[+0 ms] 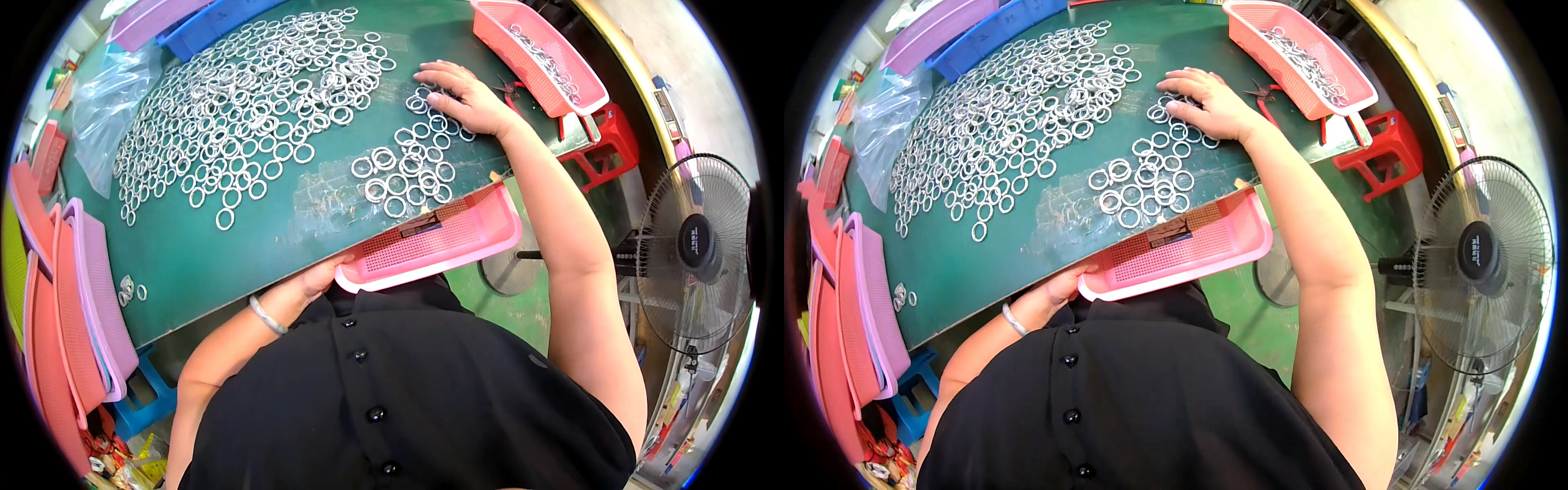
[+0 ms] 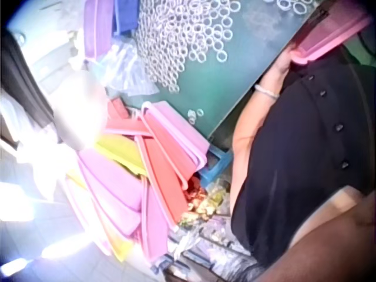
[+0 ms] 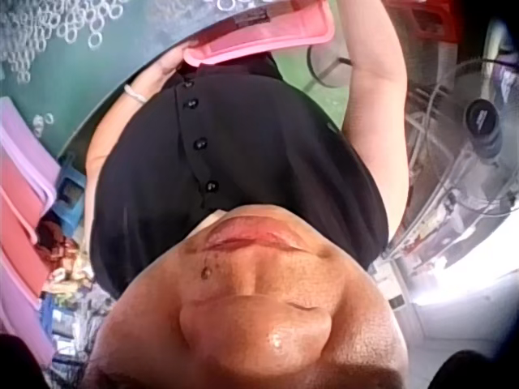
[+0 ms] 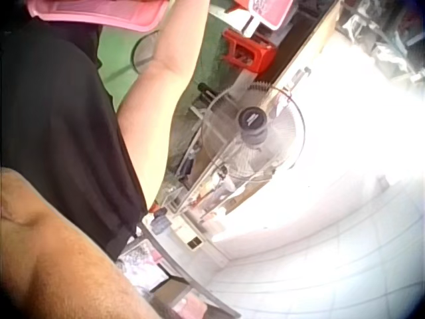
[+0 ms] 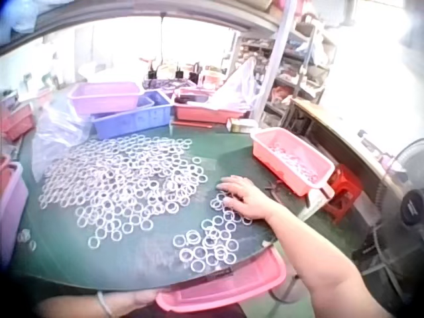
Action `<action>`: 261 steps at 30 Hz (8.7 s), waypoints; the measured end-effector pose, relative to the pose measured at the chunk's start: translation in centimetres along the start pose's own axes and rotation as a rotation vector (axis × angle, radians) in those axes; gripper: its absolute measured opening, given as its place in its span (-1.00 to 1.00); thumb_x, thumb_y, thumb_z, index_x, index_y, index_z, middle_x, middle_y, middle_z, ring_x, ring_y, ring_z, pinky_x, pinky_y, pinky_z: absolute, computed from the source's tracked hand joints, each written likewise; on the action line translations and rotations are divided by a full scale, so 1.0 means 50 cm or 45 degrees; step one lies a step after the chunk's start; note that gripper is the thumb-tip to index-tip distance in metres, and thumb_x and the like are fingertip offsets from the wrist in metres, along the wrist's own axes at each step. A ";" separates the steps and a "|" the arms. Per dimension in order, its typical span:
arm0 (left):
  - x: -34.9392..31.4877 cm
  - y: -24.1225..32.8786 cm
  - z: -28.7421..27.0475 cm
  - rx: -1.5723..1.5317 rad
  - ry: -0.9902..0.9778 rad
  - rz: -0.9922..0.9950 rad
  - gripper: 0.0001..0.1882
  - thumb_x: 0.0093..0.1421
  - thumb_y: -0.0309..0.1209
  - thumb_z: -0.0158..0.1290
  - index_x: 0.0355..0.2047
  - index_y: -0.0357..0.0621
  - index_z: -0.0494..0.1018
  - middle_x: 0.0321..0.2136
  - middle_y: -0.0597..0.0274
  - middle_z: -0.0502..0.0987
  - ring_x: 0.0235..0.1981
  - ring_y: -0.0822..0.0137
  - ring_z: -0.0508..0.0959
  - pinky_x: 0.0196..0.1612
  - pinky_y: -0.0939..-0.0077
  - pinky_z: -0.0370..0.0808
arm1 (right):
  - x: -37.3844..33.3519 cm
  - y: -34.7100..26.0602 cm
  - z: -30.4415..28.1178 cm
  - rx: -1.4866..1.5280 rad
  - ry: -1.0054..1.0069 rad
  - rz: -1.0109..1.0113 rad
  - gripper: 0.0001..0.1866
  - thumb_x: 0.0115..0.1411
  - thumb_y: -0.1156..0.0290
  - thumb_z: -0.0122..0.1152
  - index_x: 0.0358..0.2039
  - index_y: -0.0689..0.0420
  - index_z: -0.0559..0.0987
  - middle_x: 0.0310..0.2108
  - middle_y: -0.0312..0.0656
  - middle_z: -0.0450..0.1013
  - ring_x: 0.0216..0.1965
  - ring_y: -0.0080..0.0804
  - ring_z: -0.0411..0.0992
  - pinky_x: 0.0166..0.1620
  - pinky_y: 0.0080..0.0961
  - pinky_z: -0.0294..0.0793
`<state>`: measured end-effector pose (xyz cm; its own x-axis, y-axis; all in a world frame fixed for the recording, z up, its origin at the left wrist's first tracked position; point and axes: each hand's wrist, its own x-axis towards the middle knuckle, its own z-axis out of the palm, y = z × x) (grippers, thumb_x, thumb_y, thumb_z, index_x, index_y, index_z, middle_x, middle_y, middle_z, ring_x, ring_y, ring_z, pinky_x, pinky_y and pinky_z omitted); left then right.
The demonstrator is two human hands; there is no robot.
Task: The person arranges small metal rings on a table by hand, gathers them into a pink tray, and then pours them from the tray into a clear plastic bag.
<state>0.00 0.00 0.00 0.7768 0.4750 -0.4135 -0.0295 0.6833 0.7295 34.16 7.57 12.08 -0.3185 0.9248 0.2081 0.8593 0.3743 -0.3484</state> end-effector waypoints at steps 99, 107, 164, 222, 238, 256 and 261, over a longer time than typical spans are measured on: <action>-0.204 0.032 -0.058 0.048 0.290 0.385 -0.54 -0.05 -0.63 -0.09 -0.06 -0.37 0.38 -0.13 0.14 0.46 -0.13 0.33 0.46 -0.07 0.47 0.43 | 0.097 -0.463 0.127 -0.110 -0.169 -0.498 -0.75 -0.01 0.35 0.24 -0.31 0.16 0.53 -0.35 -0.17 0.39 -0.23 -0.18 0.35 -0.14 -0.34 0.38; -0.208 0.038 -0.049 -0.042 0.315 0.375 -0.53 -0.05 -0.65 -0.10 -0.04 -0.36 0.36 -0.11 0.11 0.45 -0.16 0.31 0.50 -0.09 0.46 0.46 | 0.136 -0.505 0.159 0.036 -0.177 -0.566 -0.64 0.01 0.36 0.25 -0.15 0.14 0.48 -0.15 -0.10 0.36 -0.11 -0.13 0.34 -0.04 -0.30 0.37; -0.237 0.025 -0.067 -0.039 0.350 0.253 -0.60 -0.03 -0.57 -0.08 -0.12 -0.35 0.43 -0.19 0.16 0.51 -0.19 0.37 0.49 -0.07 0.51 0.41 | 0.237 -0.543 0.246 -0.214 -0.014 -0.619 -0.76 0.07 0.35 0.15 -0.28 0.21 0.53 -0.12 -0.12 0.43 -0.14 -0.16 0.38 -0.07 -0.31 0.42; -0.249 0.032 -0.027 -0.103 0.370 0.364 -0.49 -0.06 -0.60 -0.14 -0.01 -0.34 0.33 -0.08 0.14 0.44 -0.07 0.31 0.43 0.02 0.45 0.35 | -0.027 -0.450 0.118 0.489 -0.085 -0.598 -0.75 0.06 0.44 0.17 -0.23 0.22 0.53 -0.12 -0.04 0.44 -0.04 -0.02 0.38 0.07 -0.22 0.32; -0.237 0.047 -0.018 -0.081 0.370 0.353 -0.48 -0.07 -0.61 -0.14 0.00 -0.36 0.33 -0.05 0.12 0.41 -0.04 0.31 0.40 0.02 0.49 0.33 | 0.047 -0.377 0.120 -0.086 -0.060 -0.482 -0.59 0.04 0.64 0.02 -0.04 0.20 0.44 -0.02 -0.07 0.39 0.03 -0.10 0.33 0.10 -0.30 0.29; -0.205 0.026 -0.056 0.046 0.383 0.362 -0.55 -0.10 -0.62 -0.12 -0.11 -0.39 0.40 -0.15 0.07 0.48 -0.15 0.25 0.47 -0.05 0.43 0.41 | 0.017 -0.386 0.103 0.204 -0.142 -0.498 -0.62 0.06 0.41 0.18 -0.07 0.16 0.46 -0.01 -0.03 0.36 0.06 -0.05 0.29 0.12 -0.22 0.27; -0.203 0.030 -0.048 -0.038 0.371 0.354 -0.62 -0.07 -0.63 -0.10 -0.18 -0.33 0.45 -0.25 0.19 0.50 -0.25 0.34 0.49 -0.17 0.49 0.45 | 0.062 -0.341 0.122 -0.257 0.290 -0.273 -0.66 0.03 0.39 0.19 -0.15 0.19 0.51 -0.09 -0.05 0.41 0.00 -0.09 0.30 0.06 -0.22 0.26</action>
<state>-9.42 -2.46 3.99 0.5258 0.7785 -0.3427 -0.2353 0.5203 0.8209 16.06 4.48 13.12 -0.4223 0.7794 0.4628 0.8516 0.5161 -0.0921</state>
